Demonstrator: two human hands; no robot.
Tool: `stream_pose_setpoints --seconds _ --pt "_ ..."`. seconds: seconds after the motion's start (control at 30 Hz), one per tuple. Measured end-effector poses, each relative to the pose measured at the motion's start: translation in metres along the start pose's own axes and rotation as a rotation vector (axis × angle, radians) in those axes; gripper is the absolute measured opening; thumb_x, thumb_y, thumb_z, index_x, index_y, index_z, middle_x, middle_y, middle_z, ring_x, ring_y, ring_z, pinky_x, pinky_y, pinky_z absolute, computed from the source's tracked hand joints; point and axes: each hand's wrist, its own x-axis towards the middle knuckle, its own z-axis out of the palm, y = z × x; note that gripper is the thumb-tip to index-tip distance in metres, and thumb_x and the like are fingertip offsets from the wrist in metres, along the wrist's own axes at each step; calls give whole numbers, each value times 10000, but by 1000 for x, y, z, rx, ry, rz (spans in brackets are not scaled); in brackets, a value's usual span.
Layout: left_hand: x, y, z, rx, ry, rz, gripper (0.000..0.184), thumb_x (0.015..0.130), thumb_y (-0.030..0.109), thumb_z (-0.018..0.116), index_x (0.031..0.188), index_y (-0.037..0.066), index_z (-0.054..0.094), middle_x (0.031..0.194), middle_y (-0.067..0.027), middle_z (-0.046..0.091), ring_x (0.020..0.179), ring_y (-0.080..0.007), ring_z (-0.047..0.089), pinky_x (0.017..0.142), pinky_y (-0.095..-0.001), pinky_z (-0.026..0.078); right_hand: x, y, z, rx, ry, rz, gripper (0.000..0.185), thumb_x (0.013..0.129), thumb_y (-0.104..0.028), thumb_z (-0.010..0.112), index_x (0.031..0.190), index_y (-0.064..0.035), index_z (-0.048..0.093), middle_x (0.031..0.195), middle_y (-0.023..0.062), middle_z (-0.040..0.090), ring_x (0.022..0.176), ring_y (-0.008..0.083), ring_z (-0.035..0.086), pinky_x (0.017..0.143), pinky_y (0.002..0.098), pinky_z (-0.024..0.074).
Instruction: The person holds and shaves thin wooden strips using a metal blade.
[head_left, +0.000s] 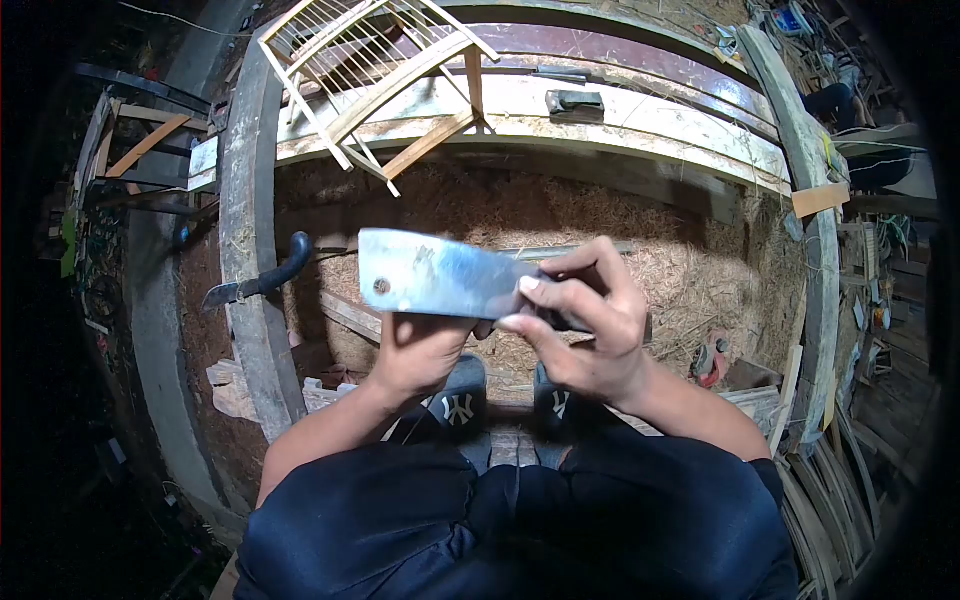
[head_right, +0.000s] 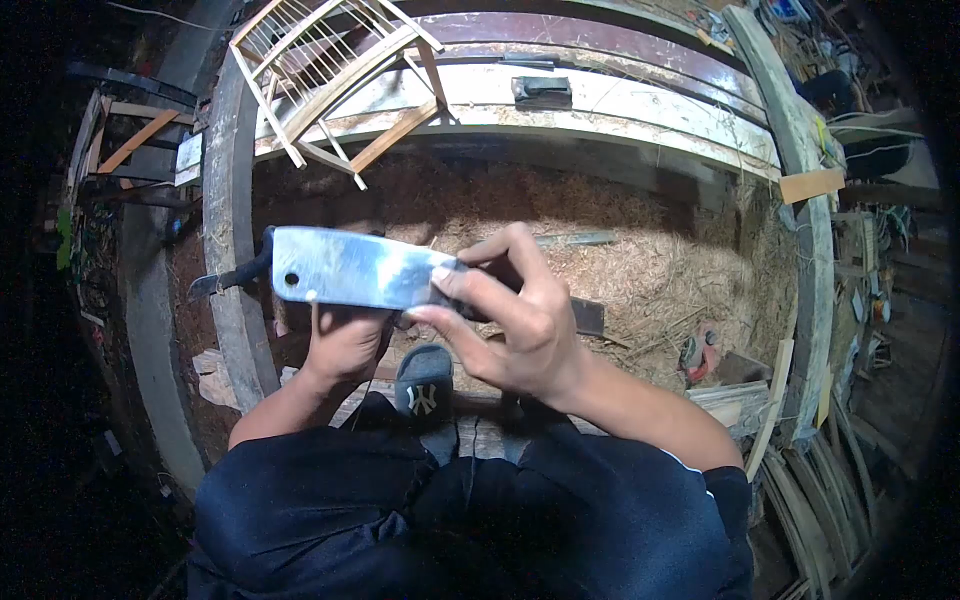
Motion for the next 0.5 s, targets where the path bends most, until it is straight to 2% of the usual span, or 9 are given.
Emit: stream_pose_setpoints --seconds 0.03,0.1,0.17,0.2,0.27,0.3,0.4,0.43,0.5 --pt "-1 5 1 -152 8 -131 243 831 -12 693 1067 20 643 947 -70 689 859 -144 651 747 -299 524 2 1 -1 -22 15 14 298 697 -165 867 873 11 703 875 152 575 690 180 613 532 268 490" --pt "0 -11 3 -412 59 -103 214 844 24 684 1055 57 685 1009 -66 696 897 -165 657 818 -314 509 1 -1 -2 -8 47 59 290 704 -164 862 877 7 704 879 153 571 687 178 609 532 272 486" --pt "0 -17 -4 61 -41 68 198 863 38 682 1059 61 697 1018 -60 696 889 -160 655 838 -304 501 -2 -4 -2 11 -56 27 295 706 -160 861 887 8 699 891 154 567 684 177 607 535 275 487" --pt "0 -13 -4 267 -61 168 193 871 39 681 1062 56 698 1015 -57 696 881 -155 654 835 -298 501 -5 1 3 44 -18 9 297 706 -165 863 886 6 701 891 154 567 675 173 604 539 271 490" --pt "-2 5 4 -16 -15 97 186 872 8 680 1058 26 685 978 -57 694 851 -136 649 768 -285 515 -2 1 1 13 13 21 301 705 -175 865 883 5 701 882 151 571 676 174 604 537 270 488" --pt "-1 11 8 -449 36 -96 179 869 -9 680 1047 15 681 959 -57 693 836 -128 646 728 -280 522 -1 1 0 -16 43 28 306 704 -185 866 880 4 702 873 147 575 677 175 604 535 269 486" --pt "-1 1 3 -147 -28 29 272 865 -29 680 1130 5 628 995 -69 678 810 -114 637 657 -257 518 -4 -2 2 37 -11 36 299 704 -177 865 878 1 700 885 143 577 687 176 613 527 267 493" --pt "-2 1 3 -147 -31 29 272 865 -29 680 1130 5 628 995 -69 678 810 -114 637 657 -257 518 -5 1 3 38 4 54 296 704 -179 865 873 0 701 887 144 578 684 175 614 526 266 496" --pt "-2 7 5 -420 7 -77 262 867 -19 682 1123 21 642 1048 -58 669 884 -135 641 770 -287 515 -5 1 3 31 29 38 295 706 -183 864 871 -1 702 886 144 578 679 174 614 524 266 495"
